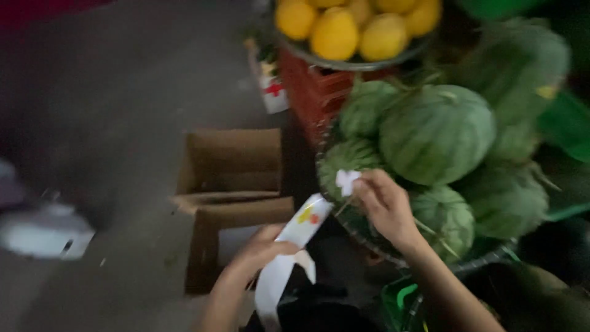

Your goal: Peeling stickers from a sheet and applying them to watermelons in a display basket.

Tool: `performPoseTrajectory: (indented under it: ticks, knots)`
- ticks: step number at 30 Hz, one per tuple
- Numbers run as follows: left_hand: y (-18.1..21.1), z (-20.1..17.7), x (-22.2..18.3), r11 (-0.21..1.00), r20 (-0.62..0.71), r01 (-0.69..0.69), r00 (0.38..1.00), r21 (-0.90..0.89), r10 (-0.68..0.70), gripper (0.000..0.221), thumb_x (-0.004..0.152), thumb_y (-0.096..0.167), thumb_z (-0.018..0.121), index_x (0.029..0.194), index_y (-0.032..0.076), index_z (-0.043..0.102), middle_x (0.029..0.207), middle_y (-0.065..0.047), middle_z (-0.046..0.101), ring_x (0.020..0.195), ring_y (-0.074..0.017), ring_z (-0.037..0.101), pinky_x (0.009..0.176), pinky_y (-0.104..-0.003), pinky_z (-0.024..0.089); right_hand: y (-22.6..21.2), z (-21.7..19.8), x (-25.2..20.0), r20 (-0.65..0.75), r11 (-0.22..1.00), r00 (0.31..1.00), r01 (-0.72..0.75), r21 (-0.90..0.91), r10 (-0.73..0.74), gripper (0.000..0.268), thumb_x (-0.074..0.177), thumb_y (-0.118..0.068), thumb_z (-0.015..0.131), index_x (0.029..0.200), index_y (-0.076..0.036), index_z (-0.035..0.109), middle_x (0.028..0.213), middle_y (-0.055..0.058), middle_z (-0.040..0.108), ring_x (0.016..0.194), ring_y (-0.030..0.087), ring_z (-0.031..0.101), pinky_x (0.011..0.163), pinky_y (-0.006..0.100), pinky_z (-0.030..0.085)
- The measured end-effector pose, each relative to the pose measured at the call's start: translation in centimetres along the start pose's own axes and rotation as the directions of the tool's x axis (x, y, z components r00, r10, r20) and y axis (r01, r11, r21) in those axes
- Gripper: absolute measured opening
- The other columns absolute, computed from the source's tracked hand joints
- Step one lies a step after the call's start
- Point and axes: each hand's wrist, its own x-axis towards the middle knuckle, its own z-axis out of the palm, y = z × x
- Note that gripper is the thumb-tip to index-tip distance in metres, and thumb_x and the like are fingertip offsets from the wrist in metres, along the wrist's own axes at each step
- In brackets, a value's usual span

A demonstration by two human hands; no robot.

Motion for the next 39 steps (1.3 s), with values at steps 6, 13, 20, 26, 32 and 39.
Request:
performPoseTrajectory:
  ticks: [6, 13, 20, 26, 32, 39]
  knots:
    - [4.7, -0.2, -2.3, 0.866, -0.247, 0.462, 0.831, -0.194, -0.499, 0.063, 0.077, 0.021, 0.083, 0.138, 0.007, 0.075, 0.122, -0.016, 0.08, 0.098, -0.0276, 0.075, 0.078, -0.034, 0.053, 3.8, -13.5, -1.3, -0.448, 0.604, 0.567, 0.112, -0.789, -0.691, 0.01, 0.117, -0.002, 0.059, 0.122, 0.005, 0.064, 0.104, 0.022, 0.065, 0.09, 0.036, 0.06, 0.081, 0.048, 0.047]
    - [5.7, 0.2, -1.6, 0.838, -0.183, 0.436, 0.841, -0.327, -0.509, 0.047, 0.089, 0.004, 0.077, 0.135, 0.002, 0.072, 0.12, -0.024, 0.081, 0.094, -0.0383, 0.075, 0.084, -0.045, 0.056, 6.5, -17.1, 1.5, -0.136, 0.192, 0.522, 0.054, -0.98, -0.842, 0.021, 0.111, -0.01, 0.064, 0.125, 0.002, 0.074, 0.124, 0.021, 0.076, 0.119, 0.042, 0.064, 0.102, 0.052, 0.047]
    - [3.2, -0.2, 0.5, 0.87, -0.316, 0.274, 0.852, -0.411, -0.418, 0.04, 0.084, 0.01, 0.081, 0.124, 0.004, 0.082, 0.101, -0.019, 0.079, 0.075, -0.0276, 0.066, 0.062, -0.034, 0.048, 4.7, -14.9, 0.1, -0.156, 0.336, 0.728, 0.107, -0.936, -0.667, 0.061, 0.116, -0.039, 0.043, 0.159, 0.005, 0.05, 0.156, 0.026, 0.059, 0.151, 0.05, 0.039, 0.125, 0.061, 0.028]
    - [4.2, 1.1, 1.0, 0.829, -0.381, -0.087, 0.911, -0.552, -0.159, 0.04, 0.087, 0.009, 0.075, 0.126, 0.003, 0.079, 0.12, -0.014, 0.08, 0.101, -0.0226, 0.073, 0.09, -0.031, 0.054, 6.9, -13.2, 0.8, -0.329, 0.697, 0.912, -0.071, -0.714, -0.245, 0.086, 0.106, -0.044, 0.046, 0.171, -0.009, 0.003, 0.177, 0.021, -0.001, 0.163, 0.042, -0.005, 0.127, 0.064, -0.004]
    - [2.8, 0.7, 2.2, 0.796, -0.322, -0.304, 0.936, -0.524, 0.145, 0.045, 0.087, 0.012, 0.073, 0.131, 0.002, 0.074, 0.14, -0.015, 0.071, 0.121, -0.0254, 0.066, 0.104, -0.038, 0.053, 3.1, -7.7, -3.8, -0.309, 0.639, 0.894, -0.035, -0.769, -0.323, 0.082, 0.106, -0.042, 0.05, 0.168, 0.005, 0.023, 0.169, 0.042, 0.004, 0.154, 0.059, -0.006, 0.124, 0.075, 0.0]
    - [3.6, 1.9, 1.7, 0.886, -0.358, -0.384, 0.89, -0.259, 0.282, 0.031, 0.087, 0.009, 0.082, 0.115, -0.002, 0.074, 0.098, -0.014, 0.079, 0.088, -0.0227, 0.076, 0.079, -0.036, 0.06, -3.3, 3.1, -2.0, -0.114, 0.71, 0.787, 0.472, -0.522, -0.607, 0.03, 0.083, -0.013, 0.088, 0.113, -0.013, 0.081, 0.113, 0.008, 0.076, 0.108, 0.035, 0.072, 0.097, 0.046, 0.054]
